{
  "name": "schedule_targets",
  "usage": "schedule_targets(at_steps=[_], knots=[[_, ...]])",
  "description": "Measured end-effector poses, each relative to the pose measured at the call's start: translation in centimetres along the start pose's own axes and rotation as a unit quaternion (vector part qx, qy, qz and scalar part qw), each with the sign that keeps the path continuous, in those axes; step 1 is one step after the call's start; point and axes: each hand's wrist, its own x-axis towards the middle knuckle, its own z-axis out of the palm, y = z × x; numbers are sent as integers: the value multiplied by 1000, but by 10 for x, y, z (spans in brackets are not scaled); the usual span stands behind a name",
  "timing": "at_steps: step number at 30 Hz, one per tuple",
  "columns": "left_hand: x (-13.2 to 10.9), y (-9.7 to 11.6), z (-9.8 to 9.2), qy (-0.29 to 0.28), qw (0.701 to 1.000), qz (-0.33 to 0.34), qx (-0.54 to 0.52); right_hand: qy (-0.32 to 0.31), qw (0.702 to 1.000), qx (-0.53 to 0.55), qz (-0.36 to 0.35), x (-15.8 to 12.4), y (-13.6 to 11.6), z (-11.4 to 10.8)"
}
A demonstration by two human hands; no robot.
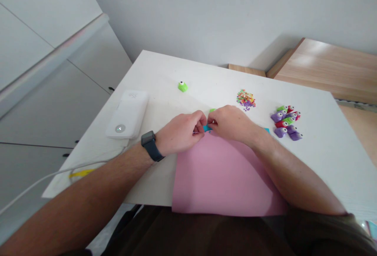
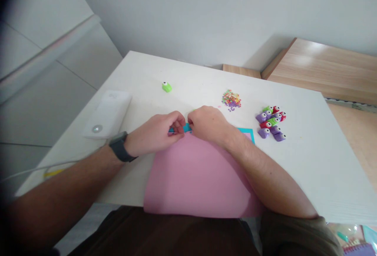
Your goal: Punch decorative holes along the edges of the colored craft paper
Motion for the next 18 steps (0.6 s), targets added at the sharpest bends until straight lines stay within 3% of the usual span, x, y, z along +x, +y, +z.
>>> schedule_targets(at_steps=[18], knots=[[1,-2,1,2,1000,2,5,7,1000,1,-6,-1,-4,0]])
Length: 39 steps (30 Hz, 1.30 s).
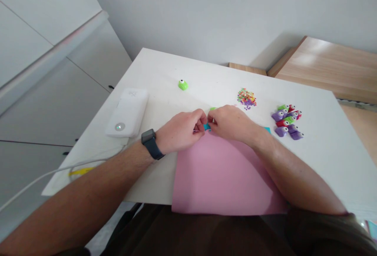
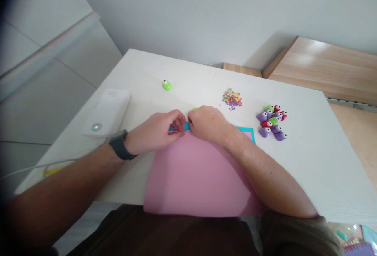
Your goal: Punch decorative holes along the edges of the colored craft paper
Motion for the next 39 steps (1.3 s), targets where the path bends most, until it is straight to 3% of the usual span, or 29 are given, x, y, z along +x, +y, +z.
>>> schedule_targets(at_steps=[10,23,39], knots=[[0,0,0,-4,1000,-4,0,-9,999,1,35,1,5,1],[0,0,0,-5,1000,1,5,-6,999,31,27,2,8,3],[0,0,0,-4,1000,-1,6,-7,999,-8,33,2,2,2]])
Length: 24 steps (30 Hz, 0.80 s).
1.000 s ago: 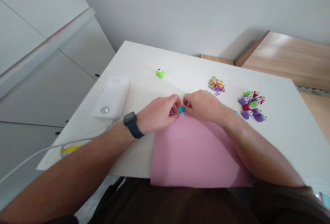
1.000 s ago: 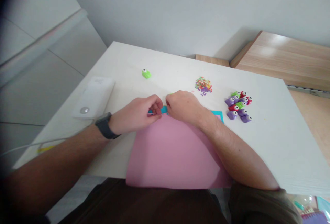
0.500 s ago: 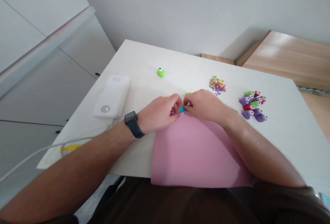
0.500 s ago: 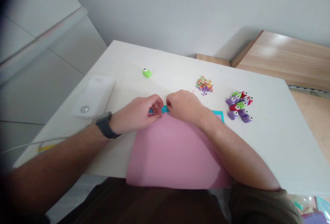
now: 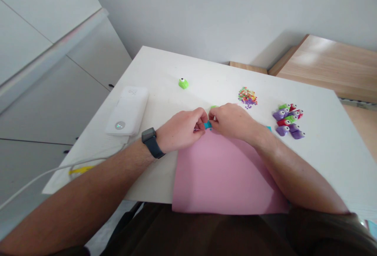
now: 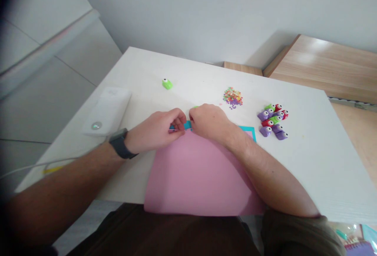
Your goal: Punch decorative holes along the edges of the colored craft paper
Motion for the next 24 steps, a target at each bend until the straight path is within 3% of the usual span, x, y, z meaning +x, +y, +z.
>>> schedule_targets(at_steps=[24], knots=[[0,-2,1,2,1000,4,-5,12,1000,19,-11,1,3,3]])
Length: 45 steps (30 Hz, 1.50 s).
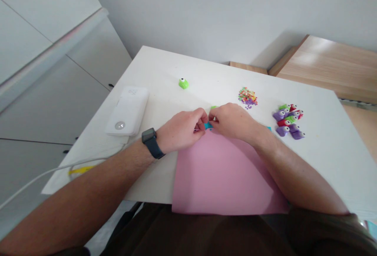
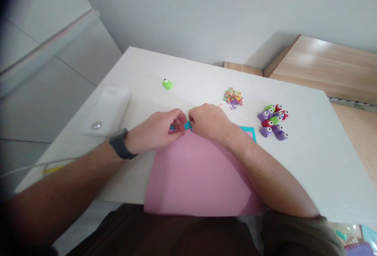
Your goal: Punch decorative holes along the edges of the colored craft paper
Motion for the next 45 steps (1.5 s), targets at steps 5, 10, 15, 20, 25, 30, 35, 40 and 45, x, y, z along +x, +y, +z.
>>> schedule_targets(at_steps=[5,10,15,20,25,30,35,40,45], knots=[[0,-1,1,3,1000,1,0,-7,1000,-18,4,1,-4,0],[0,-1,0,2,1000,2,-1,-1,1000,-24,-2,1,-6,0],[0,0,0,2,1000,-5,3,24,999,35,-1,-3,4,-13],[-1,1,-2,-4,1000,-9,9,91,993,39,61,-10,46,-38],[0,2,-2,2,1000,-7,13,72,983,10,169,-10,101,-40],[1,3,-2,3,1000,-13,13,32,982,-48,180,-5,128,-27],[1,4,-3,2,1000,-11,4,32,982,-41,184,-4,134,-25],[1,3,-3,9,1000,-15,6,89,976,7,200,-8,122,-34],[1,0,-2,18,999,-20,-33,66,988,108,91,-10,76,-39]])
